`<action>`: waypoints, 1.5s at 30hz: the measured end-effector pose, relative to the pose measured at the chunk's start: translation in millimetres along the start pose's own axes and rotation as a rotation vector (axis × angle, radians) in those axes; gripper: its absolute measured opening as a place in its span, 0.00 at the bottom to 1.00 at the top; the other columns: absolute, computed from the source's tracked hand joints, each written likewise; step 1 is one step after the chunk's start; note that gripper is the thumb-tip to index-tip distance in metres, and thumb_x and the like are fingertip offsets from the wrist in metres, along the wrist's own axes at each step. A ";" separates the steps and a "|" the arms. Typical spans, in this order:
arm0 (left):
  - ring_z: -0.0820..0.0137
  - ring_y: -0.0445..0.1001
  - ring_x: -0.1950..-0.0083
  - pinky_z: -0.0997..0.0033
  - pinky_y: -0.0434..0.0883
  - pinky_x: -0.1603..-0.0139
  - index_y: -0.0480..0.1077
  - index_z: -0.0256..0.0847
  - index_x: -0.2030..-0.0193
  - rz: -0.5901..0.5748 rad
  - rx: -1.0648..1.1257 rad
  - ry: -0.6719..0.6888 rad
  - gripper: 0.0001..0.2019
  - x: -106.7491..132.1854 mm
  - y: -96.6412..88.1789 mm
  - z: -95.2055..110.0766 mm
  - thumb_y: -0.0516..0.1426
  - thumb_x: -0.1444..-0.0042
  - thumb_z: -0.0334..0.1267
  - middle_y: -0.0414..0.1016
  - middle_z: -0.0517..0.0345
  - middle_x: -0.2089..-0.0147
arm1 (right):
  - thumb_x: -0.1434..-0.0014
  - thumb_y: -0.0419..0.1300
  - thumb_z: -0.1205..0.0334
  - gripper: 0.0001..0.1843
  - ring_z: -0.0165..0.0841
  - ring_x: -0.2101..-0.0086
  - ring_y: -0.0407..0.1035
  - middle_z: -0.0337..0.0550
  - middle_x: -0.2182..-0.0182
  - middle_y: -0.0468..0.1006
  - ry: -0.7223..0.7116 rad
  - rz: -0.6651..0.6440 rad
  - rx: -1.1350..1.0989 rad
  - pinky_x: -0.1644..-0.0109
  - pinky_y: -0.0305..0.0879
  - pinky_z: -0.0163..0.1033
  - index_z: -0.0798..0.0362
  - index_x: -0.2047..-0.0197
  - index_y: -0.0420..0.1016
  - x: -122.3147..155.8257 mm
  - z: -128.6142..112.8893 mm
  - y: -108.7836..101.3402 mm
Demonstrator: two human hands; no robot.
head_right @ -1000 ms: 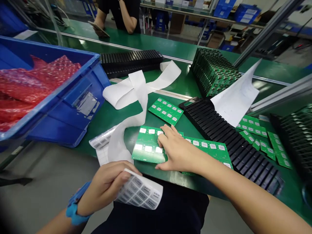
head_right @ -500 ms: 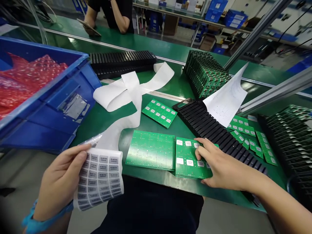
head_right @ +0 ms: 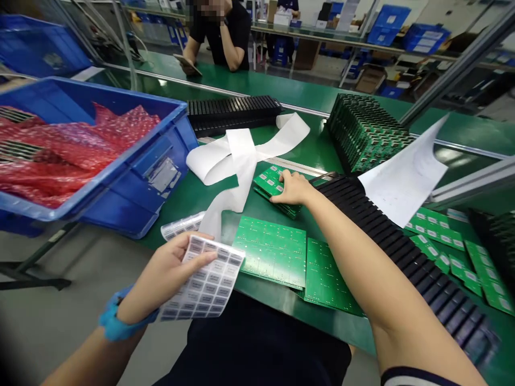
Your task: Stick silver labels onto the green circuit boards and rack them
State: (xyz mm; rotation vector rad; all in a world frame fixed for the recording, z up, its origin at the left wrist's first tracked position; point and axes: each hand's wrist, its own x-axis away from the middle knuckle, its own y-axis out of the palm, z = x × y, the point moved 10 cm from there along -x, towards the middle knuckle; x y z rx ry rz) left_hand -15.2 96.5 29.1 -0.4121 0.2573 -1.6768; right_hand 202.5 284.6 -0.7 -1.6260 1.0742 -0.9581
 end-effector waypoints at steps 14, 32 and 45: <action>0.72 0.70 0.61 0.74 0.68 0.60 0.66 0.41 0.56 0.050 0.111 0.137 0.07 -1.8 8.7 6.7 0.53 0.41 0.37 0.71 0.59 0.62 | 0.44 0.58 0.59 0.06 0.32 0.69 0.69 0.39 0.71 0.73 -0.234 -0.056 -0.685 0.65 0.65 0.38 0.50 0.70 0.72 132.5 -141.4 0.4; 0.75 0.68 0.74 0.77 0.64 0.75 0.71 0.38 0.73 0.206 -0.079 0.076 0.12 0.9 -15.0 -9.4 0.55 0.44 0.42 0.70 0.62 0.77 | 0.43 0.55 0.59 0.08 0.31 0.70 0.68 0.38 0.73 0.74 -0.111 -0.065 -0.684 0.67 0.64 0.36 0.50 0.72 0.70 124.6 -126.6 -10.5; 0.73 0.73 0.63 0.74 0.69 0.62 0.71 0.40 0.64 -0.036 -0.072 0.277 0.06 21.5 -26.5 6.3 0.54 0.42 0.29 0.75 0.58 0.65 | 0.45 0.55 0.60 0.10 0.35 0.69 0.67 0.37 0.75 0.73 -0.052 -0.165 -0.447 0.62 0.59 0.43 0.49 0.77 0.68 117.6 -120.0 35.5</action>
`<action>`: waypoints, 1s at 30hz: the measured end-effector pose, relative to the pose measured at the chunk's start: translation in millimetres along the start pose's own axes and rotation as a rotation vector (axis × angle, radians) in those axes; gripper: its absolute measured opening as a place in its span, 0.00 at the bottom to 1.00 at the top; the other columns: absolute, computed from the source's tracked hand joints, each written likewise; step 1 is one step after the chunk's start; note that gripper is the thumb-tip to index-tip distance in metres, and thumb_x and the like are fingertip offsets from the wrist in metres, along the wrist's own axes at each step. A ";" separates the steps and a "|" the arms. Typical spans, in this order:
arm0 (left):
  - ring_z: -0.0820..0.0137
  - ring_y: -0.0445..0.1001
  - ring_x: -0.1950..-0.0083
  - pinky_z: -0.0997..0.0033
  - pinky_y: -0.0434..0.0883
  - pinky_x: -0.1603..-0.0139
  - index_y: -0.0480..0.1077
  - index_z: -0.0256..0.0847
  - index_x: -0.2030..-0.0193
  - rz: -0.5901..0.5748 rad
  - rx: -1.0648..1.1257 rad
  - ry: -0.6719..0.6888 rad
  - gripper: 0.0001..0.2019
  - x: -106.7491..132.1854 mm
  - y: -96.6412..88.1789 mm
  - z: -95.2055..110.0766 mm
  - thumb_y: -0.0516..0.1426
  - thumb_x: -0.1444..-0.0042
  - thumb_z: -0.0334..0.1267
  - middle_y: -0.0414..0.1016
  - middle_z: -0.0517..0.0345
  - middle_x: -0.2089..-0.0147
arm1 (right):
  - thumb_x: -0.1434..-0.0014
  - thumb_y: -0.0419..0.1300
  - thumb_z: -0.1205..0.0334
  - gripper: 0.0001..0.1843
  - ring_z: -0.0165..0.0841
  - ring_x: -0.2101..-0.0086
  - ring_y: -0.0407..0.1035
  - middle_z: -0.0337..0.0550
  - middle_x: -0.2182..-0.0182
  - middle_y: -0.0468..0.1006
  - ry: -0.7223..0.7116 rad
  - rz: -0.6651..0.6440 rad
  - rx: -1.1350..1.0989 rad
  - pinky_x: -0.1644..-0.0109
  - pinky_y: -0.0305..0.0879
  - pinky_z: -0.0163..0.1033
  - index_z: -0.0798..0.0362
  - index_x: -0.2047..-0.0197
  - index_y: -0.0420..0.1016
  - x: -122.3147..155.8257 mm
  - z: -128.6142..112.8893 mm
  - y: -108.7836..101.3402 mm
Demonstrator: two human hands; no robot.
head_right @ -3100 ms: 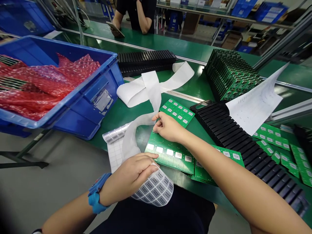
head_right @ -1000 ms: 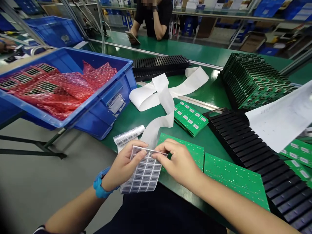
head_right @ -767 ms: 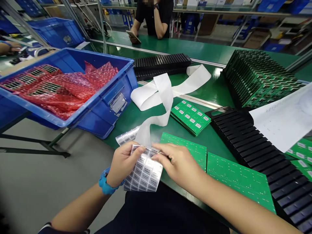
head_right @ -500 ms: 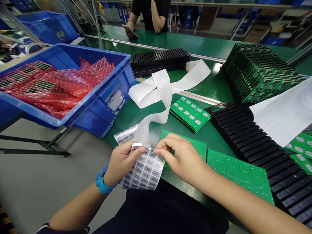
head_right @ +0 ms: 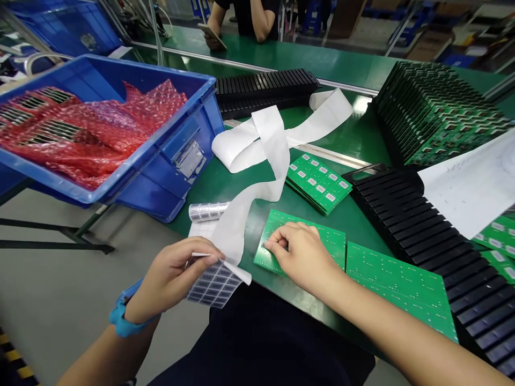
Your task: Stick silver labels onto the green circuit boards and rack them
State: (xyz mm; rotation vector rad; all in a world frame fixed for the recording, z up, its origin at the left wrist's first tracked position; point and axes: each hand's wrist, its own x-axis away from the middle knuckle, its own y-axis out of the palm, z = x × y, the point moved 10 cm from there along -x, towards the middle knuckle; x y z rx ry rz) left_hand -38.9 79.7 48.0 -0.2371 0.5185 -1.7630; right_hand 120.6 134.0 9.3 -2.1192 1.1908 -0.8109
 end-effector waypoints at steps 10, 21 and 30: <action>0.75 0.73 0.68 0.78 0.68 0.66 0.72 0.40 0.66 -0.098 -0.001 -0.070 0.04 1.0 15.3 -3.5 0.56 0.43 0.34 0.75 0.61 0.69 | 0.46 0.57 0.61 0.06 0.37 0.68 0.63 0.41 0.73 0.69 -0.184 0.303 0.337 0.60 0.57 0.47 0.51 0.67 0.63 16.5 -18.7 -19.9; 0.76 0.62 0.75 0.77 0.61 0.73 0.64 0.38 0.75 -0.181 -0.005 -0.243 0.16 0.4 41.2 -14.4 0.48 0.38 0.42 0.62 0.63 0.77 | 0.42 0.52 0.66 0.08 0.30 0.66 0.67 0.37 0.68 0.71 -0.011 -0.031 -0.118 0.61 0.66 0.39 0.48 0.58 0.59 16.6 13.6 -6.6; 0.76 0.58 0.73 0.76 0.59 0.72 0.55 0.40 0.75 -0.211 0.075 -0.281 0.17 -3.4 56.0 -12.7 0.41 0.35 0.41 0.57 0.64 0.75 | 0.42 0.52 0.69 0.06 0.35 0.58 0.64 0.48 0.57 0.66 -0.310 0.260 0.165 0.57 0.64 0.43 0.52 0.61 0.66 39.7 -23.5 -20.4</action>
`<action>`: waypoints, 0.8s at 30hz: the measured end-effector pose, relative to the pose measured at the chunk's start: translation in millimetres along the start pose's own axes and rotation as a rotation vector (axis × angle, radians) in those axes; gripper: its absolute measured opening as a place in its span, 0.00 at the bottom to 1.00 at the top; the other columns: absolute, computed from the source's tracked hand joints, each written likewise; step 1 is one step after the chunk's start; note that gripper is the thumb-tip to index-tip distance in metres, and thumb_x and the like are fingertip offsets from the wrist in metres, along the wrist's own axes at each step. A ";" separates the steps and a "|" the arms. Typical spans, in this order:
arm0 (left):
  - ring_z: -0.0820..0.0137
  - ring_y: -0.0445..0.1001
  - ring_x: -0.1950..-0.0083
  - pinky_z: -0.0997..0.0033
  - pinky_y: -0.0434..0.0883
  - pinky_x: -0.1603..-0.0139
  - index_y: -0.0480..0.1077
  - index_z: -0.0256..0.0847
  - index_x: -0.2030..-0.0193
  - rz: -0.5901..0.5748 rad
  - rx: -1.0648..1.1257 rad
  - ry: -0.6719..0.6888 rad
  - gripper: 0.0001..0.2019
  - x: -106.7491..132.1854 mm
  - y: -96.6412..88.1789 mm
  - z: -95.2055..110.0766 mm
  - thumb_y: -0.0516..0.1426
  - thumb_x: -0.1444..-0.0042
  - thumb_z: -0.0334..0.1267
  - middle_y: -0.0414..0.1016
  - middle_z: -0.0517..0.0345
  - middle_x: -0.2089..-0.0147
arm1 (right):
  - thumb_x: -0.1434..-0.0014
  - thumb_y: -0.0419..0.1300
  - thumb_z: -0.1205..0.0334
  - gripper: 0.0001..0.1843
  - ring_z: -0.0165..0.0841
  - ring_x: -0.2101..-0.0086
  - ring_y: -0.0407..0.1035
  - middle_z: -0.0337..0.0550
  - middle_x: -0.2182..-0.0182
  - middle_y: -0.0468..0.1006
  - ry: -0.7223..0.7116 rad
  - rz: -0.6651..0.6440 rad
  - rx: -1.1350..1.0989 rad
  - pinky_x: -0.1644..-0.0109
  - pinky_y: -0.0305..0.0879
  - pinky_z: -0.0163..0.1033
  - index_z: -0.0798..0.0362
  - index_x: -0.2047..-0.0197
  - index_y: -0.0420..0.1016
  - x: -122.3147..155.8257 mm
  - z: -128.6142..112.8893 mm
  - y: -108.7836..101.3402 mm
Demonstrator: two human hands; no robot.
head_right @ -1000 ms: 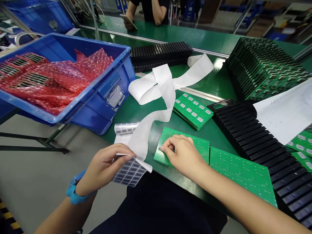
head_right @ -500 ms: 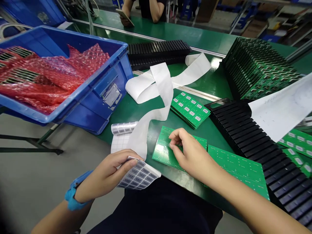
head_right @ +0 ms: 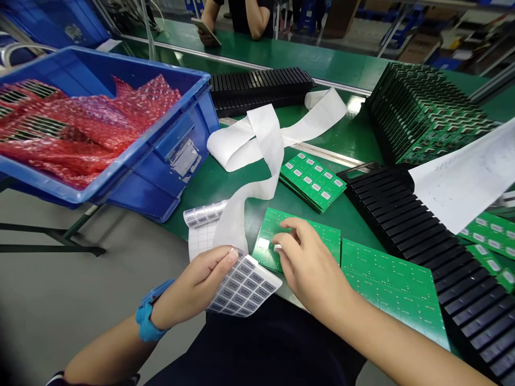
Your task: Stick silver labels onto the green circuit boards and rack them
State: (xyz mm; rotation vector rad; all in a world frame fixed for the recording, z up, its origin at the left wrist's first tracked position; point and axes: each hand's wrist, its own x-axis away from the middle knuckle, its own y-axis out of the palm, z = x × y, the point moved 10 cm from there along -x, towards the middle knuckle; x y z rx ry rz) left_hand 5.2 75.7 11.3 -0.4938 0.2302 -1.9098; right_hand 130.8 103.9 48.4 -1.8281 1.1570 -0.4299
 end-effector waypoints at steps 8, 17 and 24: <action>0.78 0.55 0.77 0.77 0.55 0.75 0.50 0.39 0.79 0.060 -0.098 0.115 0.19 0.0 1.8 11.6 0.44 0.36 0.40 0.53 0.65 0.79 | 0.43 0.57 0.56 0.08 0.30 0.69 0.66 0.38 0.72 0.71 0.329 -0.184 -0.621 0.65 0.64 0.36 0.51 0.70 0.71 -7.9 -7.8 20.1; 0.77 0.66 0.73 0.77 0.62 0.72 0.53 0.39 0.80 -0.005 -0.195 0.228 0.19 0.0 6.9 21.3 0.45 0.37 0.40 0.66 0.62 0.77 | 0.42 0.53 0.53 0.13 0.33 0.68 0.67 0.40 0.70 0.73 0.518 -0.413 -0.188 0.65 0.60 0.39 0.52 0.72 0.70 10.4 63.3 3.8; 0.70 0.70 0.46 0.73 0.66 0.48 0.64 0.39 0.74 -0.184 -0.242 0.235 0.17 -1.4 32.4 25.5 0.45 0.36 0.41 0.73 0.54 0.47 | 0.41 0.52 0.57 0.12 0.32 0.68 0.66 0.39 0.71 0.72 0.416 -0.432 -0.052 0.65 0.60 0.38 0.51 0.73 0.68 9.9 62.1 11.3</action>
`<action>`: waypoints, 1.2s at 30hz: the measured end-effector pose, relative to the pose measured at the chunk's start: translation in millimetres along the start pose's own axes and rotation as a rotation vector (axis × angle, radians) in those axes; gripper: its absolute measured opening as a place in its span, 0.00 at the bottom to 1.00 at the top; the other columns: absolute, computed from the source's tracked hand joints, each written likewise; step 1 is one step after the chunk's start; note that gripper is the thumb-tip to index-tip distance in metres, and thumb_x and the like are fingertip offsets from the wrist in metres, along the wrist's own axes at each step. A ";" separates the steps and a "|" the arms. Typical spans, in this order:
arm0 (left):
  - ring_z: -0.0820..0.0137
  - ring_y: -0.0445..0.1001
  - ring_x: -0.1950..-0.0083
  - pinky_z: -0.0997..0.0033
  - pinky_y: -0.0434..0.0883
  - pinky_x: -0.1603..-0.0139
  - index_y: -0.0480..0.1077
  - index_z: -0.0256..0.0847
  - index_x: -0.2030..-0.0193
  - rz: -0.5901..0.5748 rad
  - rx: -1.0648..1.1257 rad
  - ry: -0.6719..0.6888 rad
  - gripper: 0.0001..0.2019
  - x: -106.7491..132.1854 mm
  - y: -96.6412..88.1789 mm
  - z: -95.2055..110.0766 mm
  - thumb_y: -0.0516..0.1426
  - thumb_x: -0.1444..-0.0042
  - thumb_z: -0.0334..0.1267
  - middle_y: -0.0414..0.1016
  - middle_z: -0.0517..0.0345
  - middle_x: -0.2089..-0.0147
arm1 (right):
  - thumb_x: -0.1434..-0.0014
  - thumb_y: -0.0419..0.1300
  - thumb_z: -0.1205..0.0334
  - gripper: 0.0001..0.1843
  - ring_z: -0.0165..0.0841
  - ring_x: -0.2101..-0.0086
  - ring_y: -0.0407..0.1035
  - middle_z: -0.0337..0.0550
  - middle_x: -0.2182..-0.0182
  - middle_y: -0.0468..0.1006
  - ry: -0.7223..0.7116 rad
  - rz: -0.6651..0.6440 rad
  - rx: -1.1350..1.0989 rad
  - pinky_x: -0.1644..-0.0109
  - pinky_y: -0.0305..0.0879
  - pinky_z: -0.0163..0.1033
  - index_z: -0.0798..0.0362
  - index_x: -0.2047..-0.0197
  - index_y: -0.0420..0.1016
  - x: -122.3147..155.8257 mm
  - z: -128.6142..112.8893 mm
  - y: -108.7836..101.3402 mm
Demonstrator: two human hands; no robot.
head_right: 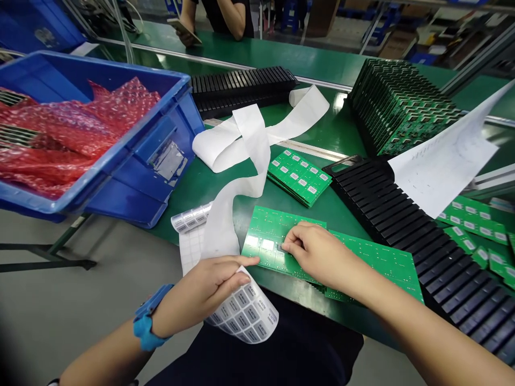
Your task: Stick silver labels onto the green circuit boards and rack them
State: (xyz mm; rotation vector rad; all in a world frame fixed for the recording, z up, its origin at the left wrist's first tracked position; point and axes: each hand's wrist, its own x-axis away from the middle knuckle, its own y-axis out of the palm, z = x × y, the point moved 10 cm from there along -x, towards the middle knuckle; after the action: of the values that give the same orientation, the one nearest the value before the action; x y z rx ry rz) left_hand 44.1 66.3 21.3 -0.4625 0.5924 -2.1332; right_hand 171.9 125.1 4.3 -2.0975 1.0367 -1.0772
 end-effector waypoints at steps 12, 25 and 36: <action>0.68 0.73 0.52 0.71 0.70 0.56 0.69 0.39 0.71 0.067 0.096 -0.052 0.15 0.4 -7.5 -2.8 0.47 0.37 0.39 0.76 0.55 0.54 | 0.43 0.53 0.64 0.11 0.36 0.64 0.68 0.43 0.66 0.72 -0.156 0.273 0.088 0.61 0.63 0.43 0.51 0.56 0.63 25.1 -0.4 -27.7; 0.68 0.72 0.54 0.69 0.72 0.57 0.66 0.45 0.49 0.277 0.250 -0.095 0.16 -0.6 -21.3 -8.5 0.57 0.45 0.36 0.72 0.56 0.53 | 0.41 0.48 0.68 0.08 0.34 0.62 0.66 0.41 0.66 0.70 -0.202 0.116 0.019 0.60 0.65 0.43 0.50 0.58 0.62 24.2 4.2 -4.4; 0.75 0.72 0.69 0.76 0.70 0.68 0.68 0.41 0.65 0.366 0.311 -0.146 0.06 -9.1 -23.6 -13.0 0.60 0.47 0.38 0.73 0.63 0.69 | 0.41 0.56 0.58 0.09 0.33 0.62 0.68 0.42 0.63 0.71 -0.328 0.246 -0.298 0.60 0.68 0.40 0.47 0.57 0.67 47.1 -41.6 -13.0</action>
State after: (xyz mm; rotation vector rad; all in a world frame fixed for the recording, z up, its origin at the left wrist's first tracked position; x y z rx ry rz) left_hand 27.5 89.3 22.9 -0.3054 0.2333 -1.7820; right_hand 159.6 87.8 55.1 -2.2035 1.3042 -0.4615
